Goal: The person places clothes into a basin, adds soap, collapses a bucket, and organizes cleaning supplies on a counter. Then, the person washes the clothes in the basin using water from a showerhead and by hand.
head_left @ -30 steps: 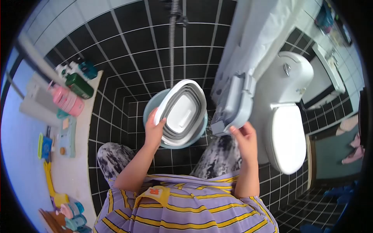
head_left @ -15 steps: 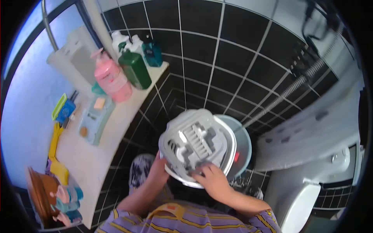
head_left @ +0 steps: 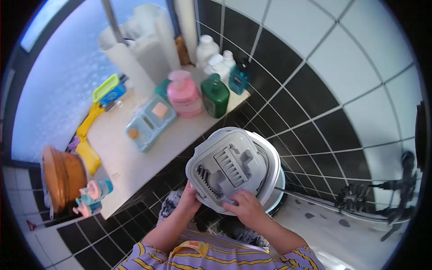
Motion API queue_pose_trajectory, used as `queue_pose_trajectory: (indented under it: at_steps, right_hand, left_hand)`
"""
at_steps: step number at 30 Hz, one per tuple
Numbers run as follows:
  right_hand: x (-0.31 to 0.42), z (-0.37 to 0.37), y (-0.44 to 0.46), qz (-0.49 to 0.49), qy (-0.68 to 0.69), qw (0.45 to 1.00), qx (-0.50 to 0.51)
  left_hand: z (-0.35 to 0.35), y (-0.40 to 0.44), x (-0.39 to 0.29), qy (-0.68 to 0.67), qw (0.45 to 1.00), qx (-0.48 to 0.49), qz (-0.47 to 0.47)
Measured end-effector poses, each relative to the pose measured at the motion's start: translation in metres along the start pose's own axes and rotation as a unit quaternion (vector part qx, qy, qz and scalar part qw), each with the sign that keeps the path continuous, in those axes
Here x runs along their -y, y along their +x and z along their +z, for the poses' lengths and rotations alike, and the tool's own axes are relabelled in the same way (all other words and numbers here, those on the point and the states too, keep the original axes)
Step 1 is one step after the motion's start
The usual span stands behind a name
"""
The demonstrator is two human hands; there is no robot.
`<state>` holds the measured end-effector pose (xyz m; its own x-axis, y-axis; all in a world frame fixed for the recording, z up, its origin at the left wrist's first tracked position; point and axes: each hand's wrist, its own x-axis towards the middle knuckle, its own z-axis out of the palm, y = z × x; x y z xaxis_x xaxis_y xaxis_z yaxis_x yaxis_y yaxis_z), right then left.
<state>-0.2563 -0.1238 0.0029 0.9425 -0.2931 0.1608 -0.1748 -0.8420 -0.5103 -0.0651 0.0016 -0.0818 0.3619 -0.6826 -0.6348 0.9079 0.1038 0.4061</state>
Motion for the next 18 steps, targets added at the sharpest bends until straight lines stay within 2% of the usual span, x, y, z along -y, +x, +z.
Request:
queue_pose_trajectory:
  at_steps: [2,5,9,13,17,18]
  right_hand:
    - [0.028,-0.037,0.019,-0.032,0.014,0.999,0.016]
    - [0.081,-0.087,0.054,-0.088,0.036,0.995,0.043]
    - [0.140,-0.143,0.108,-0.150,0.027,0.987,0.042]
    - [0.177,-0.190,0.173,-0.159,-0.024,0.985,0.069]
    - [0.192,-0.214,0.239,-0.150,-0.082,0.985,0.001]
    - [0.192,-0.222,0.258,-0.140,-0.087,0.986,-0.012]
  left_hand:
    - [0.034,-0.045,-0.028,-0.018,0.998,-0.060,0.024]
    - [0.044,-0.103,-0.073,-0.043,0.997,0.007,0.067]
    - [0.089,-0.170,-0.154,-0.044,0.992,-0.045,0.110]
    - [0.115,-0.188,-0.223,-0.085,0.980,-0.030,0.180]
    - [0.119,-0.175,-0.289,-0.078,0.977,-0.072,0.186]
    - [0.122,-0.170,-0.306,-0.070,0.976,-0.053,0.199]
